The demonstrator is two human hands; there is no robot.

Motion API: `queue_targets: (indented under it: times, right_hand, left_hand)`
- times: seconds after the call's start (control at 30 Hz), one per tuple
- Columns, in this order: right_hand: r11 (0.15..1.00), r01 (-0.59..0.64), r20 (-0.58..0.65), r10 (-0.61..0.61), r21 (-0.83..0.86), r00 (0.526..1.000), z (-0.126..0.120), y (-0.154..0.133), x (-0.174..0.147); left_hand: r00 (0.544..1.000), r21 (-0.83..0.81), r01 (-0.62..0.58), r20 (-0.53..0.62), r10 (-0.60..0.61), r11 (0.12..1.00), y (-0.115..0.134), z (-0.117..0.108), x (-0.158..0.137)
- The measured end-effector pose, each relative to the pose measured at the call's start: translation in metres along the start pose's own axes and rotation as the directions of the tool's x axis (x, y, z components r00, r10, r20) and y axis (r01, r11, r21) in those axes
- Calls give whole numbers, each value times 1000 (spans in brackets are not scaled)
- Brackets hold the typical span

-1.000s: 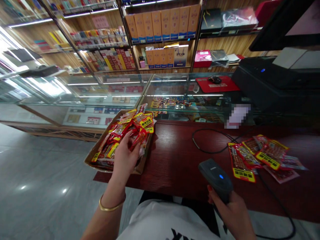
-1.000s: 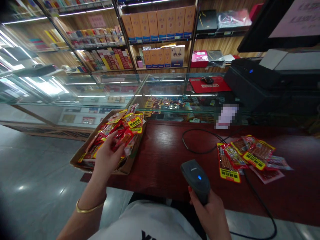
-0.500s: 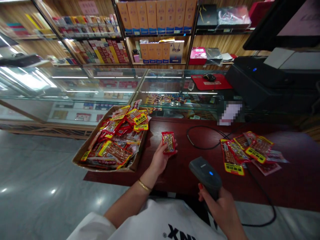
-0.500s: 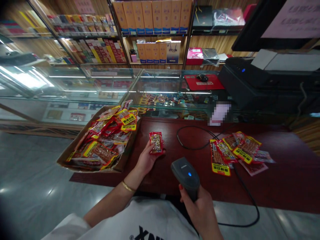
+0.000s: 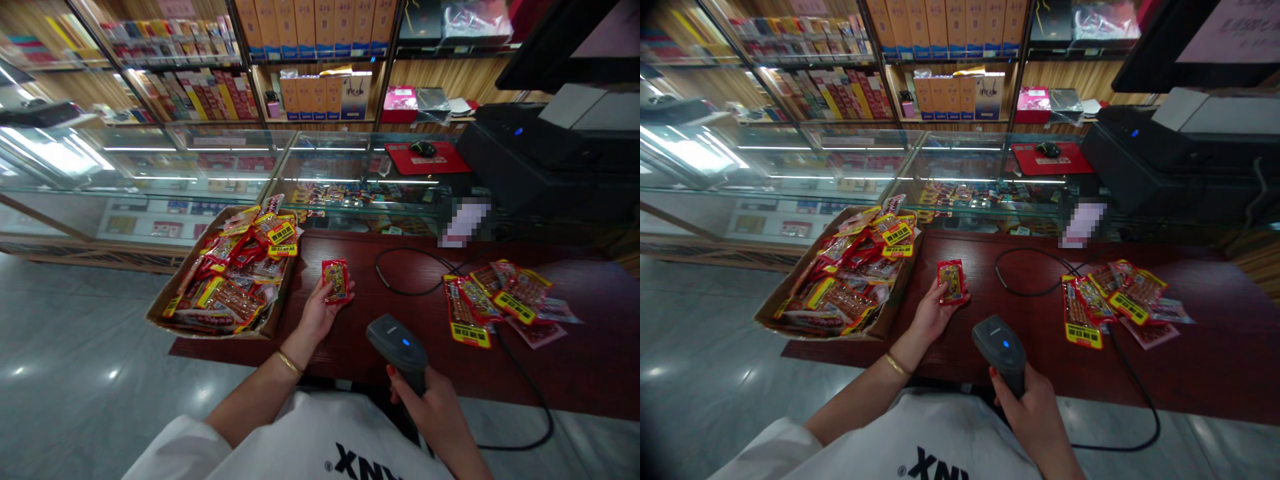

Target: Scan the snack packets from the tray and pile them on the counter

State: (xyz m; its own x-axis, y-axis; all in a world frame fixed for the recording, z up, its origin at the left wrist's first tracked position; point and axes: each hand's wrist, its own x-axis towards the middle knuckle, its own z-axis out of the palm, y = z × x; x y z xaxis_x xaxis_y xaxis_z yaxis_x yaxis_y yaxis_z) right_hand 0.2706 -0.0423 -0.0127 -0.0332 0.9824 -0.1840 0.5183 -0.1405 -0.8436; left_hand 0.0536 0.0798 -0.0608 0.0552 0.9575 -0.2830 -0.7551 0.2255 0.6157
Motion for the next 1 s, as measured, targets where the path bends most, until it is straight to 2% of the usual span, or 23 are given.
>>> queue_targets:
  times: [0.27, 0.47, 0.67, 0.8, 0.9, 1.0]
  right_hand:
    - [1000, 13, -2, -13, -19, 1000, -1, 10, 1]
    - [999, 6, 4, -6, -42, 1000, -3, 11, 1]
    - [999, 16, -21, -17, -51, 1000, -3, 8, 3]
    - [999, 51, -48, -52, -17, 997, -6, -1, 2]
    - [998, 60, -74, -59, 13, 996, -11, -2, -2]
    - [998, 37, -158, -30, 41, 987, -15, 3, -8]
  left_hand:
    - [1000, -4, 11, 2, -11, 1000, 0, -1, 2]
    - [998, -4, 17, -55, -17, 1000, -4, -2, 6]
    - [1000, 3, 21, -7, -21, 1000, -1, -1, 4]
    - [995, 25, 39, -94, -36, 999, -1, 3, 5]
    - [981, 90, 177, -97, -168, 980, -10, 23, 13]
    - [925, 165, 372, 17, -379, 914, -32, 65, 29]
